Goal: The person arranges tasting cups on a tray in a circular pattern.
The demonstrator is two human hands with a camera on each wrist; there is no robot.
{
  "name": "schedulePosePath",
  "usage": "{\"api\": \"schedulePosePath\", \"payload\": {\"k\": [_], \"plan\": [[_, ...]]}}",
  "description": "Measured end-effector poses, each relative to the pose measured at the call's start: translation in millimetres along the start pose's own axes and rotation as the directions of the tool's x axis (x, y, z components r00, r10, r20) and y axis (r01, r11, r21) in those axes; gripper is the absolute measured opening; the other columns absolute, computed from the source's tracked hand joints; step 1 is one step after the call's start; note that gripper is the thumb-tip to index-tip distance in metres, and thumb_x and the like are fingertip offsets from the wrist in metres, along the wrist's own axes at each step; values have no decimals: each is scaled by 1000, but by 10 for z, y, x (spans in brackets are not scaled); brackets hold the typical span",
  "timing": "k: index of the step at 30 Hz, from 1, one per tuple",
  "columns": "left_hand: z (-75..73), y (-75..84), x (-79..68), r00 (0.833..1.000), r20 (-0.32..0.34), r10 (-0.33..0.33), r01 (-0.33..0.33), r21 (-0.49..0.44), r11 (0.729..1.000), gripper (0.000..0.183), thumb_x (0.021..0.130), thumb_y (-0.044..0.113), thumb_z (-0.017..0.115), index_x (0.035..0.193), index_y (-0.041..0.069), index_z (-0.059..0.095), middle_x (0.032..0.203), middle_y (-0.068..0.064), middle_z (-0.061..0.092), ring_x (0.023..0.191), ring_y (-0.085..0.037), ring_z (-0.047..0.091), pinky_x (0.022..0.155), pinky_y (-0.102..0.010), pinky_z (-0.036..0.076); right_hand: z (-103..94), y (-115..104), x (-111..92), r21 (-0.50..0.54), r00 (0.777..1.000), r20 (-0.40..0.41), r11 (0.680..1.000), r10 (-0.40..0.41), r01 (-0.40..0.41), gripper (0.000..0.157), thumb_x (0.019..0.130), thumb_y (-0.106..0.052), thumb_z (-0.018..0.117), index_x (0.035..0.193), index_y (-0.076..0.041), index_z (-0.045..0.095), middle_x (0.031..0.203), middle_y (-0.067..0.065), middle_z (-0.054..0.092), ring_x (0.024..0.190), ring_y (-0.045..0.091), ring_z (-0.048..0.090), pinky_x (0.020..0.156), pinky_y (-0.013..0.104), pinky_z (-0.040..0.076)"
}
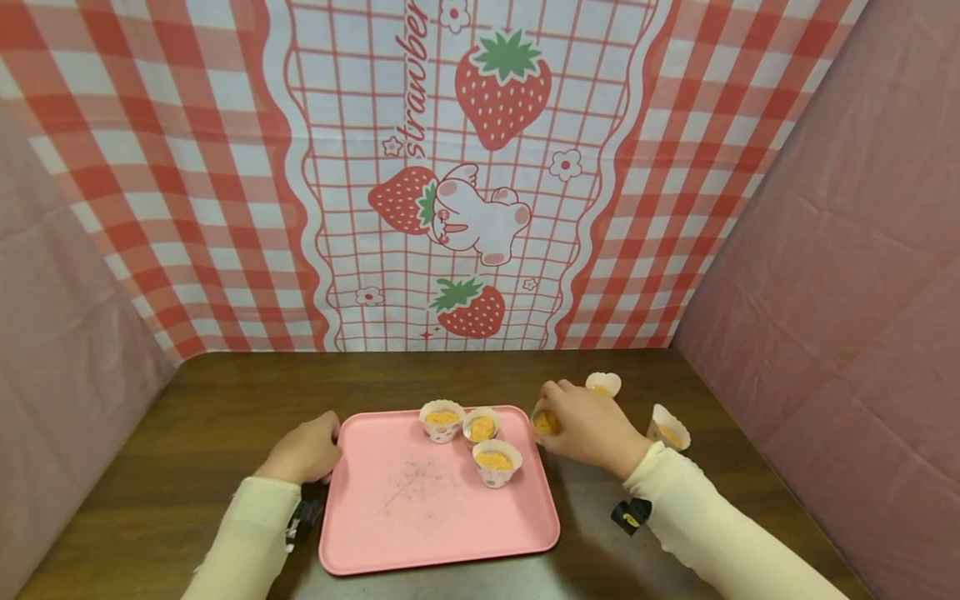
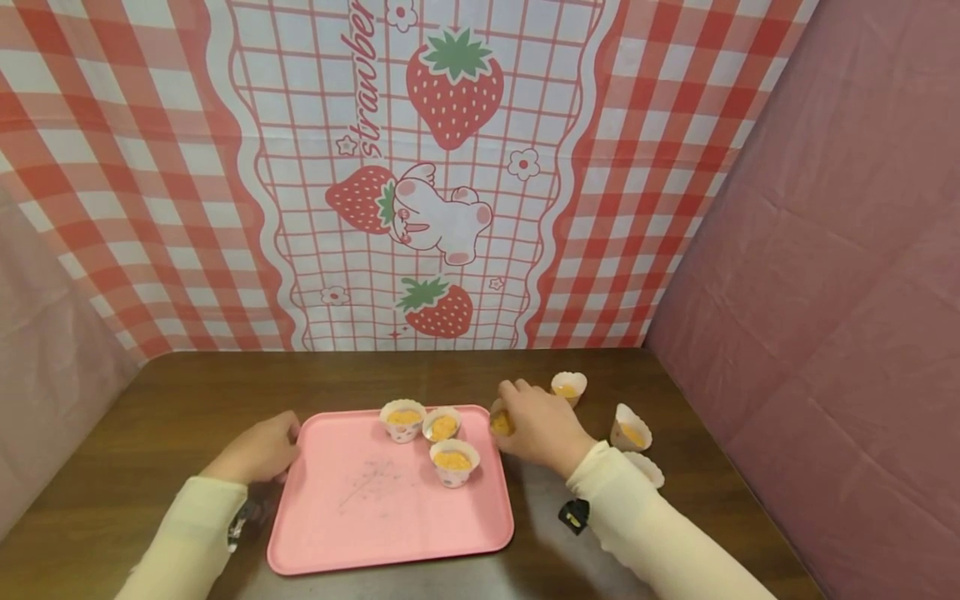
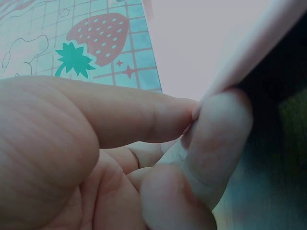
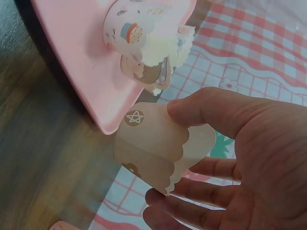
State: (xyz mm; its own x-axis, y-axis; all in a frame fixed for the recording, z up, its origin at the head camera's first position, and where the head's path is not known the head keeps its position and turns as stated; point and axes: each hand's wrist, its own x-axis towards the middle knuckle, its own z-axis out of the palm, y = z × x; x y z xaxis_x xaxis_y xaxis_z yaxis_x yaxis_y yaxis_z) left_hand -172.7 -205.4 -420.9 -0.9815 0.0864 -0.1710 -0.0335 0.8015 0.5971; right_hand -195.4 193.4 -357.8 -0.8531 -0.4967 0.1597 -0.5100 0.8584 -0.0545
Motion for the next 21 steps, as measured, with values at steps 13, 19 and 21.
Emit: {"api": "schedulePosePath", "payload": {"k": [13,19,21], "plan": [[-2,1,2,1000,-1,-6,6,-5,1000,12,88,3,58,99,3,55,72,-8,56,63,-23,55,59,-36,44,-41,-128,-5,6,999,-25,1000,-20,20,40,78,-31,87,107,-16,64,93,-2,62,74,10,56,56,29,44],[-3,6,-3,1000,-5,-6,6,-8,1000,12,87,2,58,99,3,55,73,-8,55,64,-24,55,60,-36,44,-45,-223,-1,13,999,-33,1000,-25,26,38,80,-29,85,109,-16,63,95,-2,63,73,10,59,55,30,46],[0,1,1,1000,-7,-5,5,-8,1000,12,87,2,58,99,3,55,73,-8,55,64,-24,55,59,-36,44,-49,-258,1,9,999,-38,999,-31,31,40,80,-29,85,110,-16,63,96,-2,63,74,11,60,54,30,47]]}}
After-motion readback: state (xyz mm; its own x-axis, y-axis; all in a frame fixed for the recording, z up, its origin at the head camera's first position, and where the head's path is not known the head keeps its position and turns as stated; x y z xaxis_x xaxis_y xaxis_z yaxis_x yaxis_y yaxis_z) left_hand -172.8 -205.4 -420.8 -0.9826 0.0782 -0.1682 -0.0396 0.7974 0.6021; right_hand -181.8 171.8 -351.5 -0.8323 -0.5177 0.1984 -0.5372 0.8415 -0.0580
